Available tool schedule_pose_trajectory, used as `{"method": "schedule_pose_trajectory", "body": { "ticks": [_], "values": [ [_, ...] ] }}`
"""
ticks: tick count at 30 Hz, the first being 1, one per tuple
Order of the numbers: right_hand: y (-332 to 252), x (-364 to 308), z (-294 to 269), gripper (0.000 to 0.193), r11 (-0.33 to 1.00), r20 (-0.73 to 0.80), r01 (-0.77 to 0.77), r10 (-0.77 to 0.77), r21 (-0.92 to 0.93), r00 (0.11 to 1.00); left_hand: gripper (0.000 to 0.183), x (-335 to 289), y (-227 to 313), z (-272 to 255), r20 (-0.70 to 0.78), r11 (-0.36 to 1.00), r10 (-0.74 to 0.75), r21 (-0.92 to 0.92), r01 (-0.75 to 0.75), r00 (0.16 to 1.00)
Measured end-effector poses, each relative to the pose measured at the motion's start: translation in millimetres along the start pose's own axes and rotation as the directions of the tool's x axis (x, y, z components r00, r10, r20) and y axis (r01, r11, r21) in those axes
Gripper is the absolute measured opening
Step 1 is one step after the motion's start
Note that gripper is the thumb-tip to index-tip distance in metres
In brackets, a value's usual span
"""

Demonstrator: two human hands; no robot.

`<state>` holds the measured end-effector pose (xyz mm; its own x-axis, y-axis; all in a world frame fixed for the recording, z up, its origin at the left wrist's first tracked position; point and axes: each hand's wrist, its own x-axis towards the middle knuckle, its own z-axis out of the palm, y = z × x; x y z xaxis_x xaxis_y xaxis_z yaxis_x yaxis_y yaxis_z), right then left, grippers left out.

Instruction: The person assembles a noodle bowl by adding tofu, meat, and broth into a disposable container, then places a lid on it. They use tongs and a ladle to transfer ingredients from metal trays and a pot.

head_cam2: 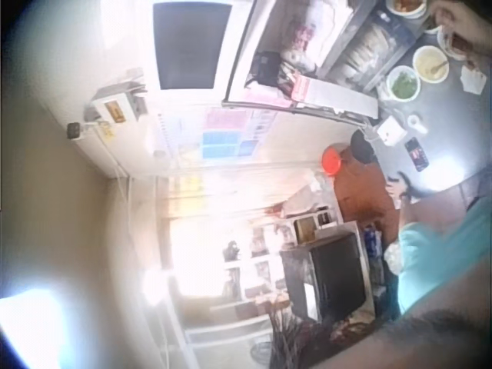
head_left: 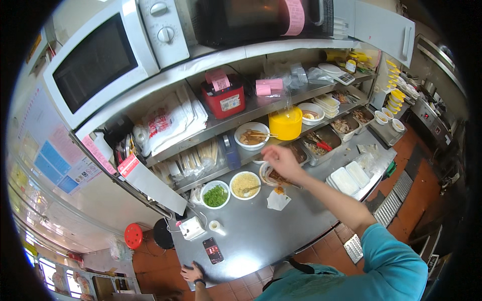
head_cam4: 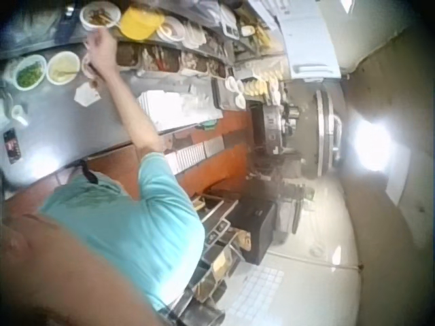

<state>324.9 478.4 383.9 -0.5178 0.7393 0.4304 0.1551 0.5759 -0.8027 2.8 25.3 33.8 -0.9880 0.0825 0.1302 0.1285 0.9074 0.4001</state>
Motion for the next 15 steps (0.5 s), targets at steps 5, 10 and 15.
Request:
{"method": "schedule_pose_trajectory", "body": {
  "ticks": [5, 10, 15],
  "values": [
    [-20.9, 78.2, -35.0, 0.017, 0.993, -0.020, 0.114, -0.113, 0.039, 0.993, 0.028, -58.0, 95.1, -30.0, -0.285, 0.838, 0.303, -0.374, -0.397, 0.909],
    [-45.7, 169.8, -26.1, 0.019, 0.975, -0.126, 0.220, -0.215, 0.030, 0.968, 0.015, -175.1, 125.5, -64.3, 0.455, 0.543, 0.816, -0.816, -0.199, 0.357],
    [-65.1, 242.0, 10.8, 0.049, 0.922, -0.328, 0.160, -0.282, -0.354, 0.902, 0.027, -275.5, 64.0, -48.2, 0.908, 0.846, 0.414, -0.358, -0.394, 0.064]
  ]
}}
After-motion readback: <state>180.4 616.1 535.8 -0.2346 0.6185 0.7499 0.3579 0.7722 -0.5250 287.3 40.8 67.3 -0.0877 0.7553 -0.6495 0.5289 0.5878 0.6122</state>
